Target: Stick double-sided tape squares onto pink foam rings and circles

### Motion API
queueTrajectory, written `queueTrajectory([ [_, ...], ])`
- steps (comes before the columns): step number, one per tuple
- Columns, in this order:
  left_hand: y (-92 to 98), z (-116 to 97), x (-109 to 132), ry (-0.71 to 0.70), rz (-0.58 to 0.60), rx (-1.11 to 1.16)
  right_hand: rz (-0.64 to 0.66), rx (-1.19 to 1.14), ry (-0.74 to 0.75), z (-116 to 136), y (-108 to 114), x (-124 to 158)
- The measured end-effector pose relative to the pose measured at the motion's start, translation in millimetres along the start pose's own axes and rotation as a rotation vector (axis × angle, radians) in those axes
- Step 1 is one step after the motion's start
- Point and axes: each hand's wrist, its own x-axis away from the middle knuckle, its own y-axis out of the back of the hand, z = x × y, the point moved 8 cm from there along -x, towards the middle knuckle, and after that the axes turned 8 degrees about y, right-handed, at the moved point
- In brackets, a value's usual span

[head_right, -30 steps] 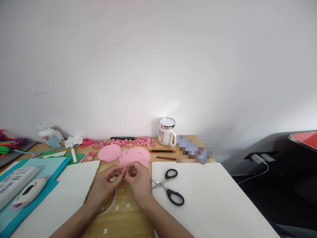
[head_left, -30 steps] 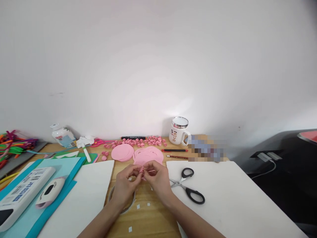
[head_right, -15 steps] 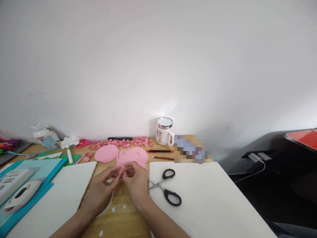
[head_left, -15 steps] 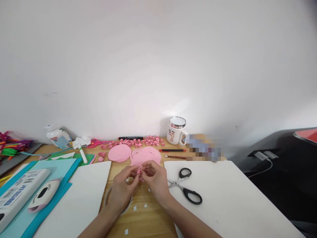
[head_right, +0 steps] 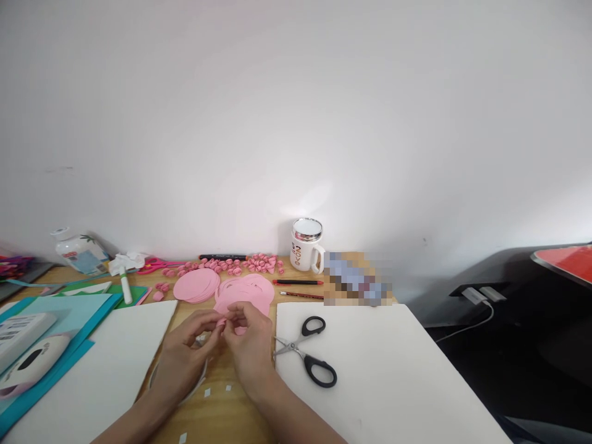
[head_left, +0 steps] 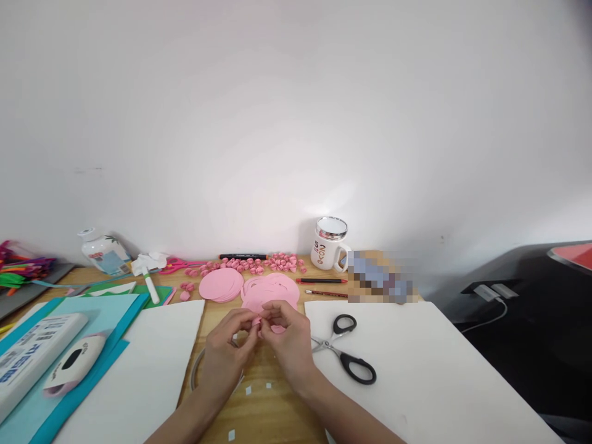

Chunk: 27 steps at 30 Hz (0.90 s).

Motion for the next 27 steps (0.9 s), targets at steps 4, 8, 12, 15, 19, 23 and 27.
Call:
queueTrajectory([
  [4, -1.1, -1.8, -0.3, -0.001, 0.016, -0.002, 0.004, -0.009, -0.032, -3.1, -0.3, 0.5],
  [8, 0.2, 0.7, 0.0, 0.007, 0.0, 0.011, 0.004, 0.009, 0.005, -0.1, 0.5, -0.1],
  [12, -2.6, 8.1, -0.5, 0.066, 0.045, 0.08, -0.015, -0.004, 0.017, 0.2, 2.1, -0.4],
  [15, -5.7, 14.8, -0.9, 0.126, 0.08, 0.173, -0.005, -0.043, 0.003, -1.4, 1.4, -0.2],
  [19, -5.6, 19.7, -1.6, 0.199, 0.073, 0.304, 0.008, -0.003, 0.073, 4.8, 2.0, -0.8],
  [23, -3.8, 23.8, -1.0, 0.322, 0.06, 0.41, -0.028, -0.081, 0.048, 3.5, 4.1, -1.7],
  [27, -4.1, 22.3, -0.7, 0.354, 0.076, 0.444, -0.005, -0.18, -0.073, -5.5, 0.8, -0.8],
])
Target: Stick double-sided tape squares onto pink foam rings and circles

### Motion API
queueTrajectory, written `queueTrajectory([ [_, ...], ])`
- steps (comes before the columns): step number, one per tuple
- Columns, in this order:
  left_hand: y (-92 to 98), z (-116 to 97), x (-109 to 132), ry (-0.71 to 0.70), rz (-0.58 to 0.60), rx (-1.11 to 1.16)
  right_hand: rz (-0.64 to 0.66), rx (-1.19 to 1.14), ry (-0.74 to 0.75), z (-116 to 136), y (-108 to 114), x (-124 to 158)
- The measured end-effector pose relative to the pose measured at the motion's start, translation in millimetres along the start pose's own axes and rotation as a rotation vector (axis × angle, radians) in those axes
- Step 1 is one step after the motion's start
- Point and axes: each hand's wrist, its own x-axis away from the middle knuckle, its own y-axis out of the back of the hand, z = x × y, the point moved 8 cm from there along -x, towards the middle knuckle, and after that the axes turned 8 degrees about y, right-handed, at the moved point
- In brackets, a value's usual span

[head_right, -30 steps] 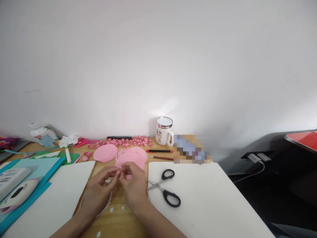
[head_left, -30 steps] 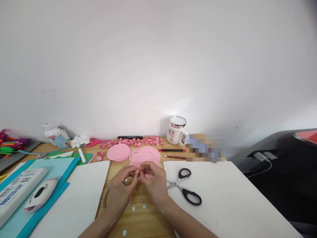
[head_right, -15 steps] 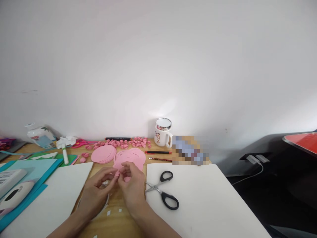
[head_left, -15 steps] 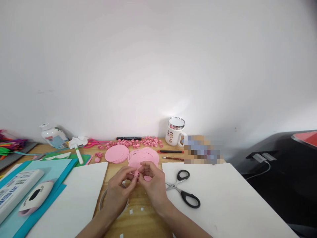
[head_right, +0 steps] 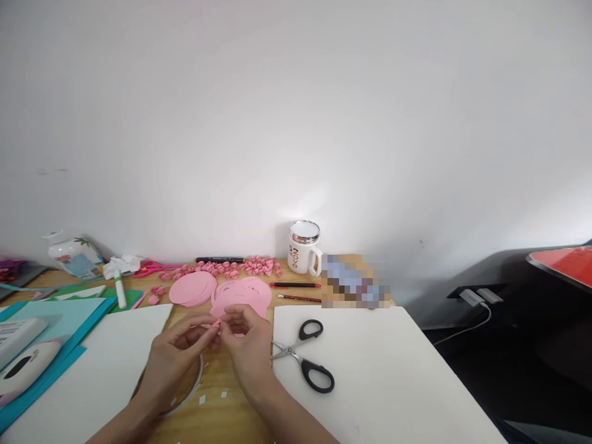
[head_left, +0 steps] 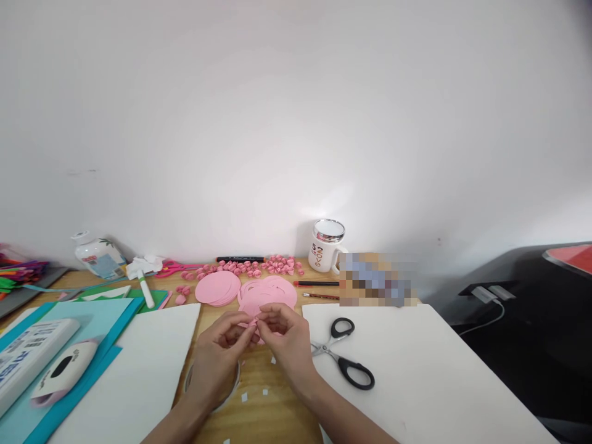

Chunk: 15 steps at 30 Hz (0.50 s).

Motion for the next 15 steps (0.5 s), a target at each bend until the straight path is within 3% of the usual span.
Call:
queueTrajectory([
  [5, -4.2, 7.0, -1.9, 0.09, 0.054, 0.024, 0.031, 0.133, 0.119, 10.1, -0.5, 2.2],
  [7, -2.9, 4.5, -1.7, 0.034, 0.036, -0.041, 0.027, 0.166, 0.136, 11.6, -0.1, 2.4],
  [11, -3.7, -10.7, 4.3, -0.223, -0.017, -0.262, 0.002, 0.02, -0.027, -1.8, 1.9, 0.2],
  [15, -9.1, -11.8, 6.0, -0.266, 0.011, -0.31, -0.015, -0.076, -0.14, -12.5, 2.8, -0.2],
])
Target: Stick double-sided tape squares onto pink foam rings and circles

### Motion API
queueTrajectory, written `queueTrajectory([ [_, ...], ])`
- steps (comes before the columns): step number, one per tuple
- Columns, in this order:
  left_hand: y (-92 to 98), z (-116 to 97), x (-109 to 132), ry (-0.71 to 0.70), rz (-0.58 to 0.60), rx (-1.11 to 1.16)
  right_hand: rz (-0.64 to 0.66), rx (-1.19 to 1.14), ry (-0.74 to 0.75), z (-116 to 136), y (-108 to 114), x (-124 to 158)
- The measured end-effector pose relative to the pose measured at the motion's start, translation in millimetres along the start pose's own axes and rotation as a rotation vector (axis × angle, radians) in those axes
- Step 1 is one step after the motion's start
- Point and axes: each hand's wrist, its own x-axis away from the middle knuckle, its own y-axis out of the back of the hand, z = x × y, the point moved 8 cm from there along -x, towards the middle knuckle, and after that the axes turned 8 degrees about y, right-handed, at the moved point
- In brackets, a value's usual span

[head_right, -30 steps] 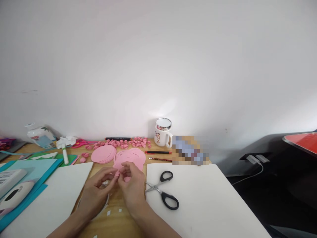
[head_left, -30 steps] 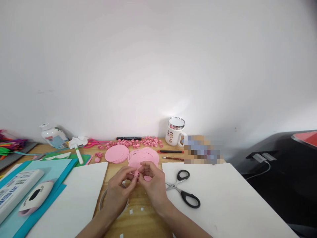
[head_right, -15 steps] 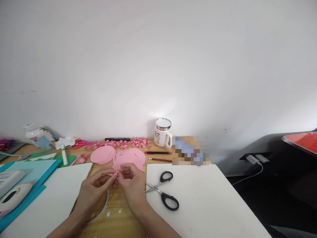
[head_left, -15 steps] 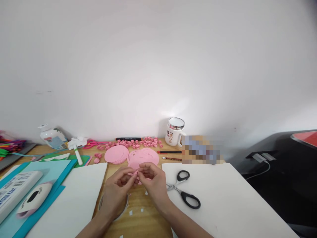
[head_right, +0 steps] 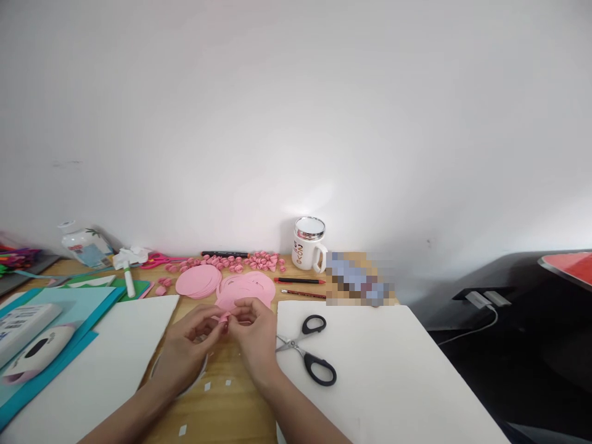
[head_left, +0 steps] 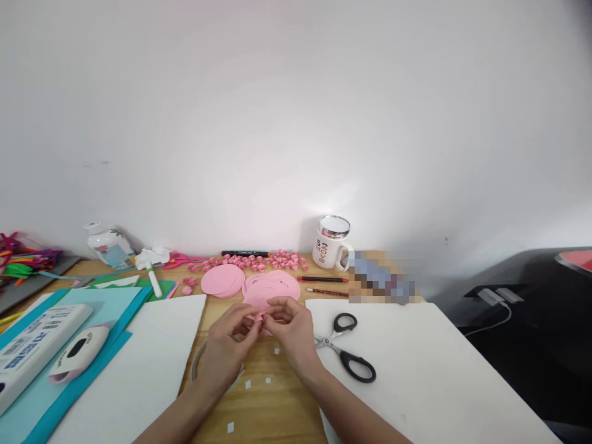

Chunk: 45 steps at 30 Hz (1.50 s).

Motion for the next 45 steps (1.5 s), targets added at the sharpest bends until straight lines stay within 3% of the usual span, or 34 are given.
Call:
queueTrajectory([
  [6, -2.3, 16.6, -2.0, 0.129, 0.009, 0.117, 0.023, 0.058, 0.036, 2.3, -5.0, 3.3],
  [16, -6.7, 14.8, -0.7, 0.083, 0.031, 0.124, -0.023, -0.013, -0.046, -3.8, 0.9, -0.5],
  [24, -9.3, 29.5, -1.2, 0.364, 0.081, 0.356, 0.013, 0.015, 0.021, -1.7, -3.3, 1.5],
  [27, -13.5, 29.8, -0.8, 0.411, 0.128, 0.439, 0.008, 0.062, 0.051, 1.6, -3.2, 1.2],
  [30, -12.9, 29.3, -0.8, 0.372, 0.127, 0.447, -0.003, 0.089, 0.052, 3.7, -2.4, 0.6],
  [33, -5.4, 28.0, -1.3, 0.254, 0.049, 0.391, -0.009, 0.112, 0.053, 4.9, -2.0, 0.5],
  [39, 8.8, 10.5, 1.4, -0.03, -0.104, -0.004, -0.007, 0.071, 0.036, 1.5, -3.6, 1.7],
  [45, 11.5, -2.3, 5.0, -0.151, -0.133, -0.146, -0.024, 0.062, 0.064, 5.7, -3.6, 2.9],
])
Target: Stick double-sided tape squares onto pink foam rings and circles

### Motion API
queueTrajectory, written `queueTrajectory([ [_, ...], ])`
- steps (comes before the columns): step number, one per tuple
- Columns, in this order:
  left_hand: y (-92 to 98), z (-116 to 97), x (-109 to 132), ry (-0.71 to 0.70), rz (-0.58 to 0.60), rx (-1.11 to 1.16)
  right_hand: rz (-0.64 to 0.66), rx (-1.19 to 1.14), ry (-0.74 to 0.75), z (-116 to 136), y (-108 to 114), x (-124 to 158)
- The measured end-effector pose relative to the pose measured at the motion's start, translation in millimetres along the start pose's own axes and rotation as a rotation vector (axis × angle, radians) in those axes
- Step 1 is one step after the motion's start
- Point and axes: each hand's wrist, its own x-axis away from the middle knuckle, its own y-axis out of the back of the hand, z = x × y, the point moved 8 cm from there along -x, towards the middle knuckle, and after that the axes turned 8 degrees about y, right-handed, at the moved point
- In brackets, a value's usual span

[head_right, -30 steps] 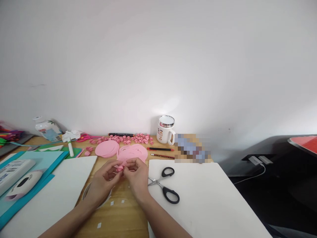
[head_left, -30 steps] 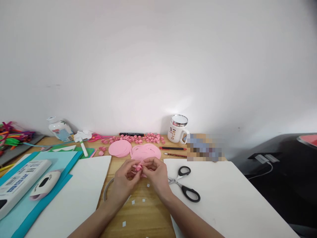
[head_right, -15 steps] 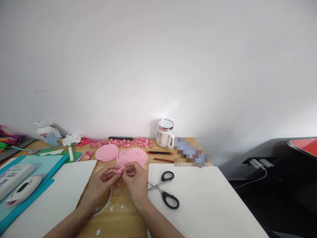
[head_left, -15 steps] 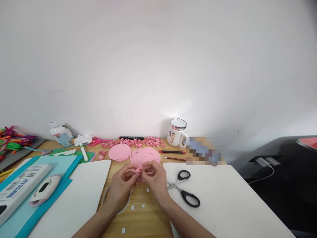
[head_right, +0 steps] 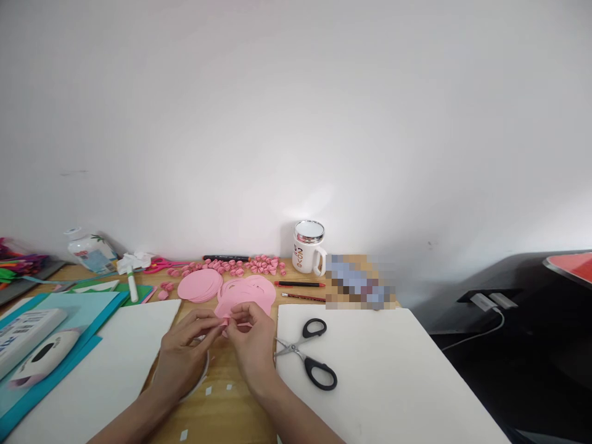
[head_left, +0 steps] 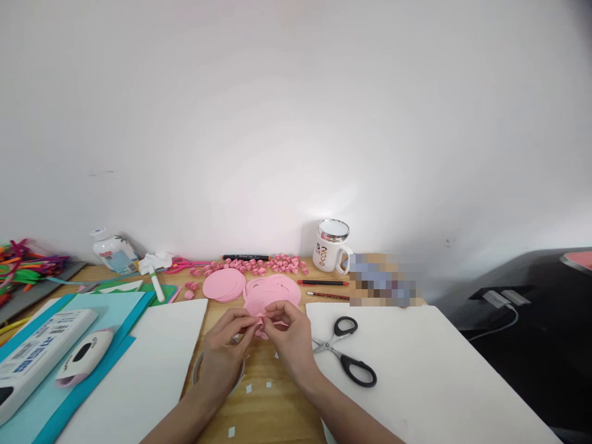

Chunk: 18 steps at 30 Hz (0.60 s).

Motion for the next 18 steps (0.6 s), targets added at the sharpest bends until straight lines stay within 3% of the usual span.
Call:
queueTrajectory([
  [10, -5.1, 16.7, -2.9, 0.184, 0.064, 0.156, 0.076, -0.022, 0.044, 3.2, -4.6, -0.4],
  [18, 0.7, 21.2, -4.3, 0.343, 0.016, 0.273, 0.169, -0.056, 0.11, 4.4, -12.0, -0.5],
])
